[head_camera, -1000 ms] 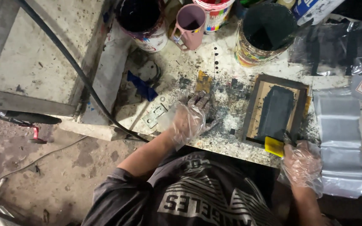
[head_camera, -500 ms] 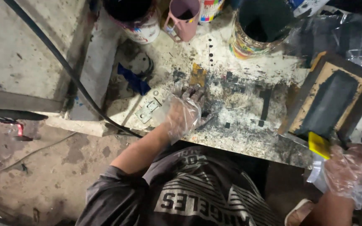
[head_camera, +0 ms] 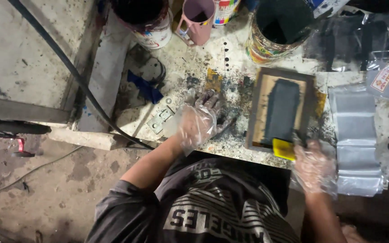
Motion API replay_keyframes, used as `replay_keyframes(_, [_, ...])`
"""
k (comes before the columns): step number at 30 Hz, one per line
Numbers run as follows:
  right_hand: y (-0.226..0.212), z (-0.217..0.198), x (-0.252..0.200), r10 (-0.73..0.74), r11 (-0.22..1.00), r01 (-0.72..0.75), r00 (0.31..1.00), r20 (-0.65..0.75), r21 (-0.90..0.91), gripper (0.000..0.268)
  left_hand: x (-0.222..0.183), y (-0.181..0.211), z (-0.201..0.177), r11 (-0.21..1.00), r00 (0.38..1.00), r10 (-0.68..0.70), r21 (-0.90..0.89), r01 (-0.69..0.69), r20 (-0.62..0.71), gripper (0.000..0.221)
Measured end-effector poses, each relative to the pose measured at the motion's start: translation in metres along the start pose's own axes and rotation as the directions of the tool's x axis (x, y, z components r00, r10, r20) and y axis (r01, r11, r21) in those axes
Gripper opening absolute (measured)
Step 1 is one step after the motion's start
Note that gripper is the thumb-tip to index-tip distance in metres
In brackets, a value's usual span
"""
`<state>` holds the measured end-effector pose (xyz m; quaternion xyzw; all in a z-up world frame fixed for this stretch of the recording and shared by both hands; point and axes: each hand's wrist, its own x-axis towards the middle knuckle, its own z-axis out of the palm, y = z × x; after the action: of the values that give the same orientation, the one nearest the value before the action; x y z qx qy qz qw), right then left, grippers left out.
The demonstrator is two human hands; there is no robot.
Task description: Manual screen printing of logos or designs onto plastic bags using ink and a small screen frame.
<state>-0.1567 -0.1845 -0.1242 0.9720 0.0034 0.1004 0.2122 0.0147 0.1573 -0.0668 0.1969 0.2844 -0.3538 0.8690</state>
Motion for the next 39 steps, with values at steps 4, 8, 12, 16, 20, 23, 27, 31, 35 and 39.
replay_keyframes(4, [-0.026, -0.035, 0.02, -0.074, 0.997, 0.077, 0.991, -0.109, 0.019, 0.039, -0.013, 0.003, 0.01, 0.966, 0.938, 0.078, -0.258, 0.013, 0.339, 0.055])
replay_keyframes(8, [-0.045, -0.012, 0.027, -0.053, 0.978, 0.121, 0.935, -0.352, 0.173, 0.024, -0.024, 0.012, 0.017, 0.893, 0.785, 0.014, -0.361, 0.268, 0.619, 0.061])
replay_keyframes(12, [-0.06, -0.046, 0.04, 0.132, 0.969, -0.129, 0.991, 0.003, 0.212, 0.007, -0.023, 0.008, 0.022, 0.894, 0.786, -0.024, -0.34, 0.294, 0.617, 0.061])
replay_keyframes(16, [-0.053, -0.016, 0.031, 0.004, 0.987, 0.004, 0.999, -0.048, 0.161, 0.021, -0.028, -0.005, 0.024, 0.89, 0.791, -0.066, -0.323, 0.322, 0.608, 0.06])
replay_keyframes(20, [-0.065, -0.037, 0.048, 0.182, 0.968, -0.168, 0.981, -0.063, 0.184, 0.012, -0.027, -0.017, 0.028, 0.883, 0.798, -0.115, -0.307, 0.355, 0.592, 0.059])
replay_keyframes(23, [-0.068, -0.016, 0.044, 0.226, 0.95, -0.209, 0.973, -0.045, 0.232, 0.02, -0.025, -0.025, 0.031, 0.878, 0.804, -0.142, -0.302, 0.372, 0.578, 0.058])
replay_keyframes(27, [-0.072, -0.015, 0.045, 0.244, 0.943, -0.222, 0.968, -0.059, 0.248, 0.023, -0.023, -0.03, 0.035, 0.872, 0.808, -0.166, -0.298, 0.388, 0.565, 0.058])
replay_keyframes(31, [-0.074, -0.007, 0.045, 0.232, 0.945, -0.203, 0.969, -0.089, 0.256, 0.022, -0.022, -0.034, 0.038, 0.865, 0.815, -0.188, -0.3, 0.402, 0.548, 0.057])
replay_keyframes(35, [-0.072, 0.016, 0.036, 0.319, 0.887, -0.29, 0.948, -0.022, 0.359, 0.026, -0.021, -0.036, 0.04, 0.855, 0.82, -0.219, -0.301, 0.423, 0.528, 0.056])
replay_keyframes(39, [-0.068, 0.018, 0.035, 0.301, 0.908, -0.287, 0.954, 0.002, 0.304, 0.022, -0.026, -0.034, 0.038, 0.849, 0.824, -0.243, -0.298, 0.436, 0.512, 0.055])
